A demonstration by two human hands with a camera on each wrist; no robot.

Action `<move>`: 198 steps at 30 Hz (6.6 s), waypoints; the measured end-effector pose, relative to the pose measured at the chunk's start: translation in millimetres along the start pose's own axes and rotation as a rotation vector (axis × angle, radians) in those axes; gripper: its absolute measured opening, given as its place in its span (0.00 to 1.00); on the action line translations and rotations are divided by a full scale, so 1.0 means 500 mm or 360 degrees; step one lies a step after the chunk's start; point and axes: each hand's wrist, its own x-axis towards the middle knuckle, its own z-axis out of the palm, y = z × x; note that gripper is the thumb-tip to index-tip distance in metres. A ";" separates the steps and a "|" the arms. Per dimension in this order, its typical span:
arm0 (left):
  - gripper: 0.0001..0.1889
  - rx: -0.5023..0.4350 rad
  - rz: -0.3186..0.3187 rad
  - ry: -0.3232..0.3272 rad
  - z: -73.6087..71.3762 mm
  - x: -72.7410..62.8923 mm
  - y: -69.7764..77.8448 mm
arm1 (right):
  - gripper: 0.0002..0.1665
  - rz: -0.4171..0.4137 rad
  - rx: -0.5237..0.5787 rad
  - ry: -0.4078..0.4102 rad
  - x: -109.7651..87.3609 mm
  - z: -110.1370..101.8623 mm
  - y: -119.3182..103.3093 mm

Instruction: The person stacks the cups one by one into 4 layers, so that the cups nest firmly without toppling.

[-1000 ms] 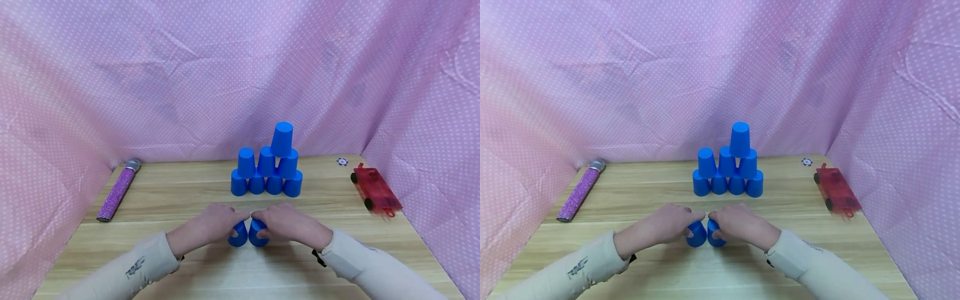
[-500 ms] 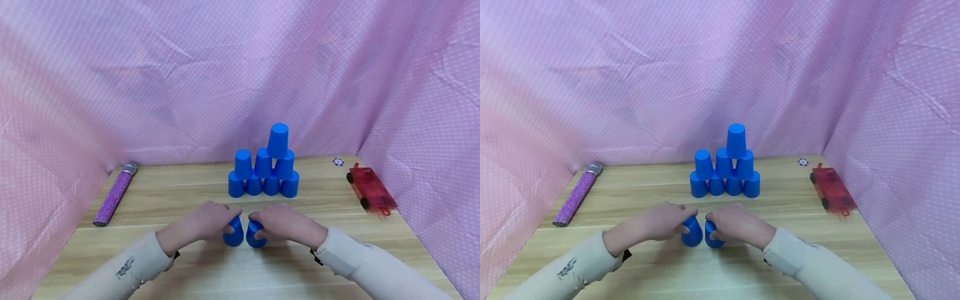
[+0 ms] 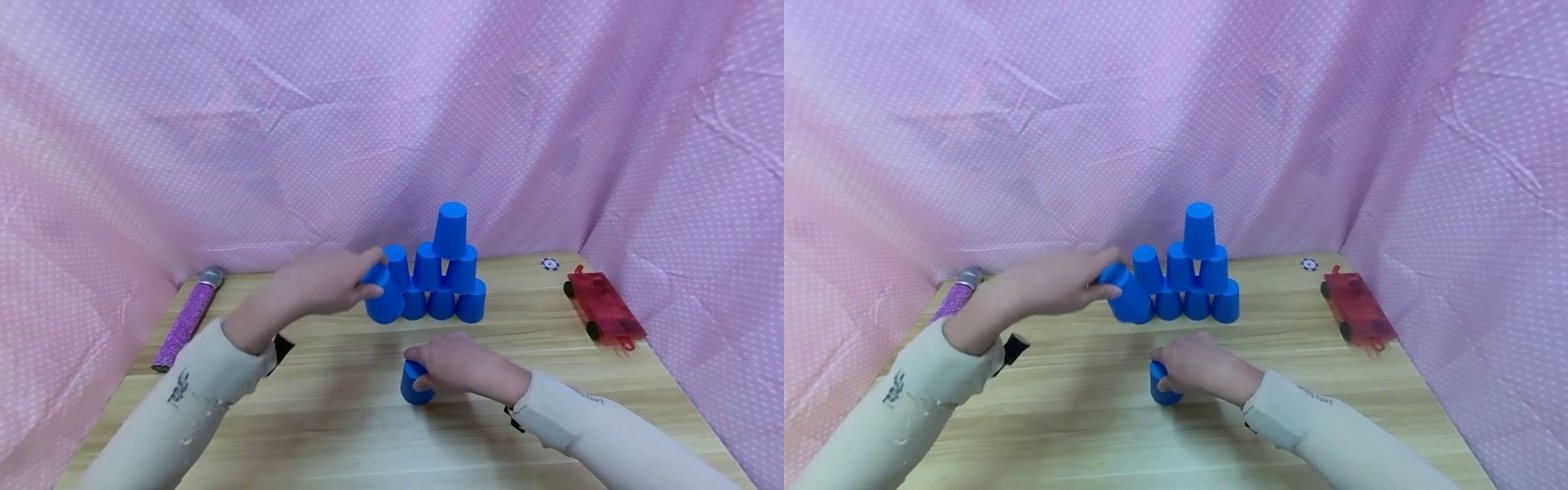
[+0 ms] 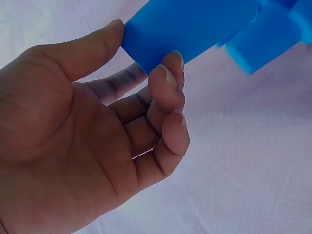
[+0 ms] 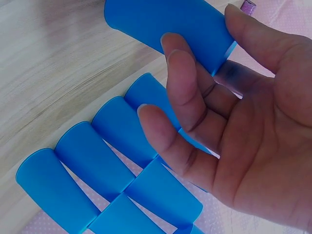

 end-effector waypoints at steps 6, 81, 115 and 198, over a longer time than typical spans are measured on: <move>0.25 -0.0112 -0.0088 0.0098 -0.066 0.046 -0.005 | 0.33 0.0032 -0.0006 -0.0014 0.001 0.004 0.000; 0.37 -0.0169 -0.0370 0.0232 -0.049 0.208 -0.048 | 0.31 -0.0014 -0.0034 -0.0011 0.012 0.010 -0.003; 0.39 -0.1223 -0.0457 -0.0217 0.359 0.188 -0.209 | 0.32 -0.0037 -0.0013 0.0014 0.007 0.004 0.007; 0.39 -0.1287 -0.0552 -0.0153 0.395 0.224 -0.185 | 0.48 0.0473 0.0006 0.0029 0.029 -0.564 0.144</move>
